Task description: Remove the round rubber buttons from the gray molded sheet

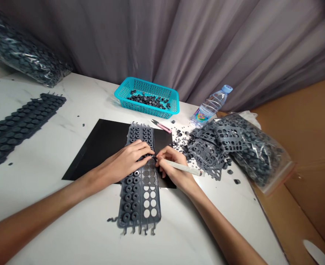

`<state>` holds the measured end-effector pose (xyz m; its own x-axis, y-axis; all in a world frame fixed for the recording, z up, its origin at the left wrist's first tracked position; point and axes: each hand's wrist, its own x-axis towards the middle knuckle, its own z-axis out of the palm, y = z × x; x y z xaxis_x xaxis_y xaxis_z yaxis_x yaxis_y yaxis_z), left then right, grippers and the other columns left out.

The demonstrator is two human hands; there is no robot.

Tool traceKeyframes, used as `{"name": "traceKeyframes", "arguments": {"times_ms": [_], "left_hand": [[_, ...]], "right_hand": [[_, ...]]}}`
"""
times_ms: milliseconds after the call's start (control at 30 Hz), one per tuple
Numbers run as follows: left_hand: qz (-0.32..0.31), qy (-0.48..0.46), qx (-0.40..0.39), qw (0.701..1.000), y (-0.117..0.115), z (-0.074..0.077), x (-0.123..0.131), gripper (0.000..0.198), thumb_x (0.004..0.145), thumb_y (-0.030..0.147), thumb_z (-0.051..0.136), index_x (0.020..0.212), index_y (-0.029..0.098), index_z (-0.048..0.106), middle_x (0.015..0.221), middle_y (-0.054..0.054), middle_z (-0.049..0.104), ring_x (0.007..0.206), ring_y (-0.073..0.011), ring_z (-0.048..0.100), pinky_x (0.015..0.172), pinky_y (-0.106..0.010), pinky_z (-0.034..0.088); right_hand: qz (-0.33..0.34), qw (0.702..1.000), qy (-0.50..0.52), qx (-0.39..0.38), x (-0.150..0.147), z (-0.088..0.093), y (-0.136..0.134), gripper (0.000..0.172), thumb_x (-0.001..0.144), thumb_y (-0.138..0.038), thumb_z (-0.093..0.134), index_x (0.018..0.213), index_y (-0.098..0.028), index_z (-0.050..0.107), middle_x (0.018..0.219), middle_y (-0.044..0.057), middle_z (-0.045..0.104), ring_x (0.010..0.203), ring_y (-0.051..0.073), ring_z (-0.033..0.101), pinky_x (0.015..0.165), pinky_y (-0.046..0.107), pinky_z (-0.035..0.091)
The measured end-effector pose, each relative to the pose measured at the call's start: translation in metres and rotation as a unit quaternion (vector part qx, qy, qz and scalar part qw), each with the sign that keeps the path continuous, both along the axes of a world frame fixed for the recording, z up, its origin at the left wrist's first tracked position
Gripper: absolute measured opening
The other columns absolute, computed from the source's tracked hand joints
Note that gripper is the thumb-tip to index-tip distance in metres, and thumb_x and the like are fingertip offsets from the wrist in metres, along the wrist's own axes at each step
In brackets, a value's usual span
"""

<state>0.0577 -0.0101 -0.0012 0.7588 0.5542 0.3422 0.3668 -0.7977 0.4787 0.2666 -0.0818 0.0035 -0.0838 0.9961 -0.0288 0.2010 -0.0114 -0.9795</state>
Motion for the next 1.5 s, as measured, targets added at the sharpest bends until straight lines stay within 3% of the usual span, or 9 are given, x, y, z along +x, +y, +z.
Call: {"name": "traceKeyframes", "arguments": {"times_ms": [333, 467, 567, 667, 867, 1000, 1167, 1300, 1500], "left_hand": [[-0.036, 0.041, 0.068, 0.996, -0.007, 0.004, 0.001, 0.028, 0.111, 0.016, 0.037, 0.113, 0.014, 0.066, 0.117, -0.01, 0.068, 0.112, -0.0244, 0.062, 0.106, -0.043, 0.048], [0.005, -0.065, -0.035, 0.997, -0.008, 0.01, 0.002, 0.021, 0.111, 0.024, 0.044, 0.113, 0.017, 0.064, 0.113, -0.007, 0.067, 0.108, -0.0199, 0.063, 0.102, -0.036, 0.049], [0.022, -0.073, -0.101, 0.992, -0.005, 0.011, 0.0, 0.019, 0.11, 0.028, 0.049, 0.111, 0.019, 0.065, 0.111, -0.004, 0.066, 0.105, -0.0183, 0.064, 0.097, -0.034, 0.05], [0.032, -0.095, -0.155, 0.983, 0.0, 0.007, -0.003, 0.019, 0.106, 0.033, 0.055, 0.111, 0.021, 0.07, 0.11, -0.004, 0.068, 0.099, -0.0178, 0.066, 0.091, -0.032, 0.054], [0.045, -0.207, -0.353, 0.911, 0.004, 0.003, -0.005, 0.028, 0.097, 0.043, 0.068, 0.11, 0.019, 0.072, 0.113, -0.007, 0.074, 0.109, -0.0223, 0.07, 0.099, -0.038, 0.057], [0.047, -0.211, -0.458, 0.862, -0.003, 0.011, -0.007, 0.03, 0.097, 0.041, 0.07, 0.118, 0.02, 0.071, 0.117, -0.009, 0.075, 0.108, -0.0221, 0.072, 0.103, -0.041, 0.057], [0.016, -0.201, -0.486, 0.85, -0.011, 0.017, -0.012, 0.033, 0.106, 0.036, 0.056, 0.134, 0.023, 0.067, 0.131, -0.011, 0.072, 0.12, -0.0238, 0.07, 0.106, -0.041, 0.058], [0.0, -0.233, -0.512, 0.827, -0.013, 0.021, -0.012, 0.031, 0.106, 0.034, 0.056, 0.129, 0.021, 0.072, 0.135, -0.012, 0.071, 0.121, -0.0244, 0.07, 0.108, -0.042, 0.057], [0.011, -0.243, -0.571, 0.784, -0.017, 0.027, -0.01, 0.029, 0.103, 0.035, 0.062, 0.125, 0.021, 0.075, 0.125, -0.01, 0.075, 0.12, -0.0228, 0.07, 0.115, -0.041, 0.051]], "right_hand": [[-0.007, 0.996, -0.087, 0.035, -0.002, 0.003, -0.004, 0.01, 0.092, -0.024, 0.06, 0.083, -0.019, 0.058, 0.067, -0.005, 0.053, 0.054, 0.009, 0.047, 0.048, 0.019, 0.035], [-0.005, 0.999, -0.051, 0.003, -0.001, 0.004, -0.004, 0.01, 0.092, -0.026, 0.061, 0.085, -0.019, 0.059, 0.071, -0.003, 0.059, 0.056, 0.01, 0.052, 0.048, 0.019, 0.04], [-0.006, 0.999, 0.031, -0.022, 0.006, 0.007, 0.0, 0.016, 0.094, -0.034, 0.064, 0.092, -0.019, 0.059, 0.074, 0.0, 0.065, 0.054, 0.011, 0.056, 0.047, 0.021, 0.047], [-0.043, 0.997, 0.059, 0.004, 0.018, 0.013, 0.005, 0.023, 0.095, -0.04, 0.068, 0.095, -0.018, 0.061, 0.075, 0.002, 0.067, 0.053, 0.012, 0.057, 0.047, 0.022, 0.05], [-0.058, 0.997, -0.042, 0.019, 0.031, 0.011, 0.01, 0.02, 0.096, -0.038, 0.066, 0.093, -0.018, 0.065, 0.079, 0.002, 0.066, 0.057, 0.013, 0.061, 0.053, 0.025, 0.051], [-0.065, 0.985, -0.141, 0.075, 0.029, 0.005, 0.006, 0.02, 0.102, -0.039, 0.059, 0.1, -0.021, 0.066, 0.083, 0.001, 0.065, 0.064, 0.015, 0.061, 0.06, 0.027, 0.052], [-0.063, 0.967, -0.211, 0.127, 0.03, 0.002, 0.007, 0.022, 0.106, -0.041, 0.055, 0.103, -0.022, 0.065, 0.087, 0.004, 0.065, 0.076, 0.02, 0.063, 0.069, 0.03, 0.052], [-0.053, 0.948, -0.253, 0.183, 0.028, 0.001, 0.008, 0.02, 0.106, -0.038, 0.053, 0.105, -0.022, 0.066, 0.091, 0.006, 0.067, 0.082, 0.022, 0.064, 0.077, 0.033, 0.051], [-0.037, 0.938, -0.272, 0.21, 0.021, 0.003, 0.007, 0.018, 0.106, -0.035, 0.054, 0.107, -0.023, 0.068, 0.092, 0.006, 0.064, 0.076, 0.02, 0.06, 0.074, 0.033, 0.05]]}}
